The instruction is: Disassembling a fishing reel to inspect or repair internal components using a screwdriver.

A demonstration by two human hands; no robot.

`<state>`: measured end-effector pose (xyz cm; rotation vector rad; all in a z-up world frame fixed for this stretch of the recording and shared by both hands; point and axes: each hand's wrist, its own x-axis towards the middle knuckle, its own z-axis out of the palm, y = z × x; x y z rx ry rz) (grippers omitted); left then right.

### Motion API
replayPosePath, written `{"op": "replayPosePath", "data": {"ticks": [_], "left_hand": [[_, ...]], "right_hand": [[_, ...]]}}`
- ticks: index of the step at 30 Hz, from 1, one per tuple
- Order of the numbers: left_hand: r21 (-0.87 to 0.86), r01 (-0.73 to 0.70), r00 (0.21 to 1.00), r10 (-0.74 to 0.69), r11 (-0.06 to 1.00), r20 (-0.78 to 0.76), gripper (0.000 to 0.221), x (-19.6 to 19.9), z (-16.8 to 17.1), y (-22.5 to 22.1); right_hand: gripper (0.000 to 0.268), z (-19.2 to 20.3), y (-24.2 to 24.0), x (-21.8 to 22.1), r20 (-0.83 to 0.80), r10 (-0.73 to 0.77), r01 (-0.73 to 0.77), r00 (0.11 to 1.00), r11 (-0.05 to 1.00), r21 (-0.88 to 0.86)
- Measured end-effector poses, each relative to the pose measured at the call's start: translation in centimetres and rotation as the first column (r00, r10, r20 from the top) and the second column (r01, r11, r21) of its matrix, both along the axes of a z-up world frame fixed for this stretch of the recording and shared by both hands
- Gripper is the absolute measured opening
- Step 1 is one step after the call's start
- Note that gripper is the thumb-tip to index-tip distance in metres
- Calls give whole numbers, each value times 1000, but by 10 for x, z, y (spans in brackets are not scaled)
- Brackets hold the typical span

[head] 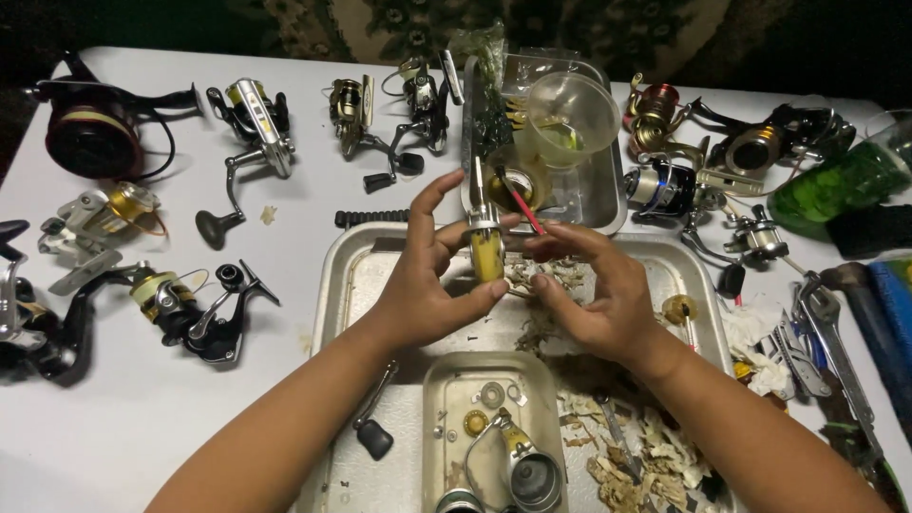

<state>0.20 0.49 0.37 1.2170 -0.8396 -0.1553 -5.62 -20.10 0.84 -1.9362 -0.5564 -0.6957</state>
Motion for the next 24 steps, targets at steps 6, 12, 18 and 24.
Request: {"op": "replayPosePath", "data": {"ticks": [6,12,18,24], "left_hand": [[-194,-91,972,44,977,-230,89,17,-10,2],[-332,-100,896,-61,938,-441,81,25,-4,8],[-445,-15,855,-219,896,-470,85,23,-2,7],[-390,-35,865,-168,920,-473,83,21,-1,4]], "right_hand": [[36,3,-2,3,-40,-94,93,995,995,-30],[37,17,-3,9,-137,-121,80,983,959,-272],[50,36,14,19,-405,-88,-95,910,906,-411],[32,36,24,20,-416,-75,-76,906,940,-334]]}}
